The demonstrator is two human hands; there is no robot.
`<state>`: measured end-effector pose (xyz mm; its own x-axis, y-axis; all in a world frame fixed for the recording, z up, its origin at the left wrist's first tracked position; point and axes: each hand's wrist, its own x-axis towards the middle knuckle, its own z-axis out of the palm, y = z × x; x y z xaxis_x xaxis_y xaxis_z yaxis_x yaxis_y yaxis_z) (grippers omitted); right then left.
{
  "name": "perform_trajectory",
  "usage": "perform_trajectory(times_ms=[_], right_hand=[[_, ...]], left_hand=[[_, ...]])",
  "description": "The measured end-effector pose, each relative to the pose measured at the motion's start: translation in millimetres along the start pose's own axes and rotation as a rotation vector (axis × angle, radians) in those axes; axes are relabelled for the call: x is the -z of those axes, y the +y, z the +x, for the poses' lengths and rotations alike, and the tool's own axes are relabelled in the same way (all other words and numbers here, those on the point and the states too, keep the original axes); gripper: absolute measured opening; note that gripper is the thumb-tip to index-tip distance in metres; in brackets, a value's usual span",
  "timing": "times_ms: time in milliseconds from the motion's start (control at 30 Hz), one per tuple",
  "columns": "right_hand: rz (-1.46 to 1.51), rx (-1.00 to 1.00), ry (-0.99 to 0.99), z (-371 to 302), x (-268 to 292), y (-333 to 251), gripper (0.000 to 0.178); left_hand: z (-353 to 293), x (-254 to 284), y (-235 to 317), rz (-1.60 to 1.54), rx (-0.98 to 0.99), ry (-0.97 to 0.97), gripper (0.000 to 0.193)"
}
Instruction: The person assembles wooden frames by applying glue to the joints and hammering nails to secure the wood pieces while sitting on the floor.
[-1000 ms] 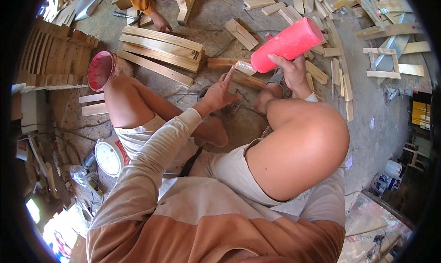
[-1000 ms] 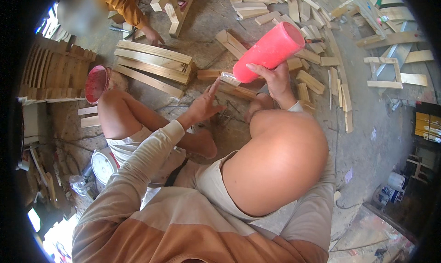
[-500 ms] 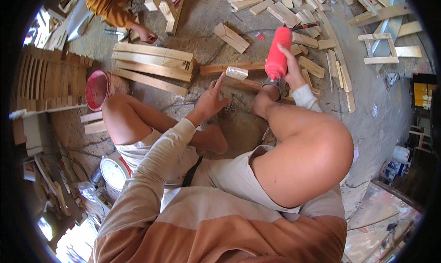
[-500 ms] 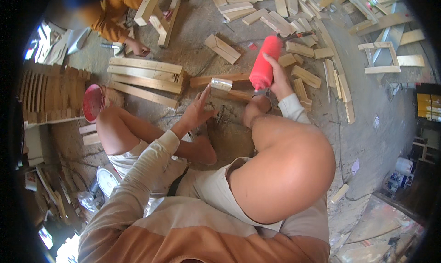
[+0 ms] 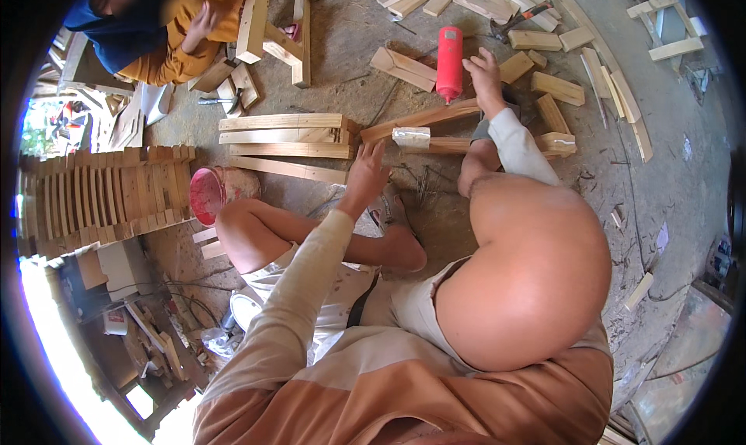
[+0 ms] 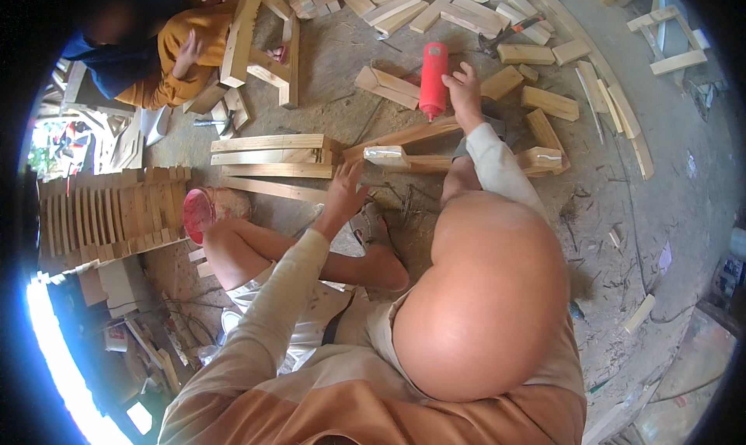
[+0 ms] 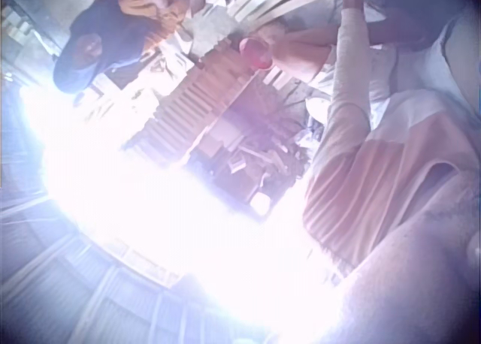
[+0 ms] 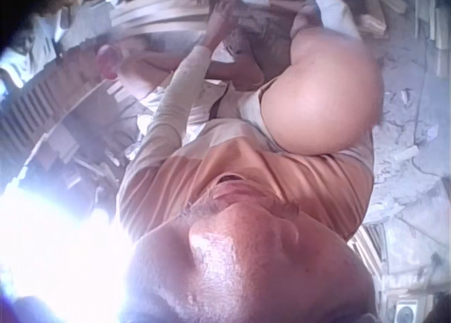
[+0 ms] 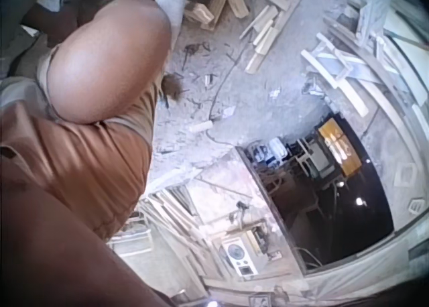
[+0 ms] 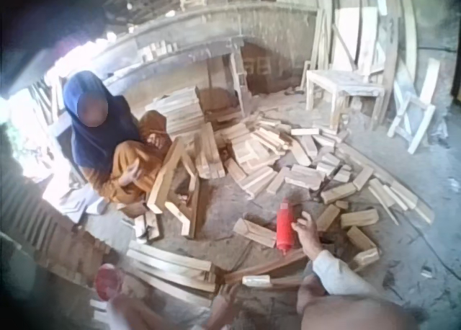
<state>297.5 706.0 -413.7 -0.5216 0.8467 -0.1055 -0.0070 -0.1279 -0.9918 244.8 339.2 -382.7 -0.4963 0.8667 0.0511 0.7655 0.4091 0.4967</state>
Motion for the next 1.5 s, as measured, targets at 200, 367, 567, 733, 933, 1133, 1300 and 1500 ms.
perform_trajectory(times_ms=[200, 367, 567, 733, 933, 1133, 1300, 1500], right_hand=[[0.149, -0.086, -0.229, -109.1, 50.6, -114.1, 0.041], [-0.117, -0.045, -0.106, -197.6, 126.3, -161.7, 0.035], [-0.159, -0.115, 0.057, -248.4, 188.6, -163.7, 0.036], [-0.213, -0.092, -0.166, -237.5, 192.8, -195.5, 0.034], [-0.366, -0.162, -0.416, -212.8, 159.1, -271.8, 0.042], [-0.812, 0.149, -0.875, -178.7, 133.5, -321.3, 0.054], [-0.385, -0.045, -0.515, -170.3, 56.8, -386.2, 0.075], [0.116, 0.249, -0.142, -168.9, 7.1, -425.4, 0.054]], left_hand=[[85.7, -34.5, -26.2, 0.281, -0.001, -0.06, 0.04], [115.8, -33.7, -43.2, 0.356, -0.085, -0.421, 0.033], [145.8, 7.8, -72.8, 0.109, -0.167, -0.392, 0.044], [168.5, 124.7, -15.8, 0.291, -0.234, -0.31, 0.044], [151.9, 238.1, 31.5, 0.45, -0.303, -0.138, 0.036], [113.0, 291.1, 97.3, 0.329, -0.288, 0.223, 0.03], [72.7, 290.5, 191.9, 0.309, -0.219, 0.554, 0.024], [47.5, 229.1, 268.2, 0.251, -0.327, 0.676, 0.056]])
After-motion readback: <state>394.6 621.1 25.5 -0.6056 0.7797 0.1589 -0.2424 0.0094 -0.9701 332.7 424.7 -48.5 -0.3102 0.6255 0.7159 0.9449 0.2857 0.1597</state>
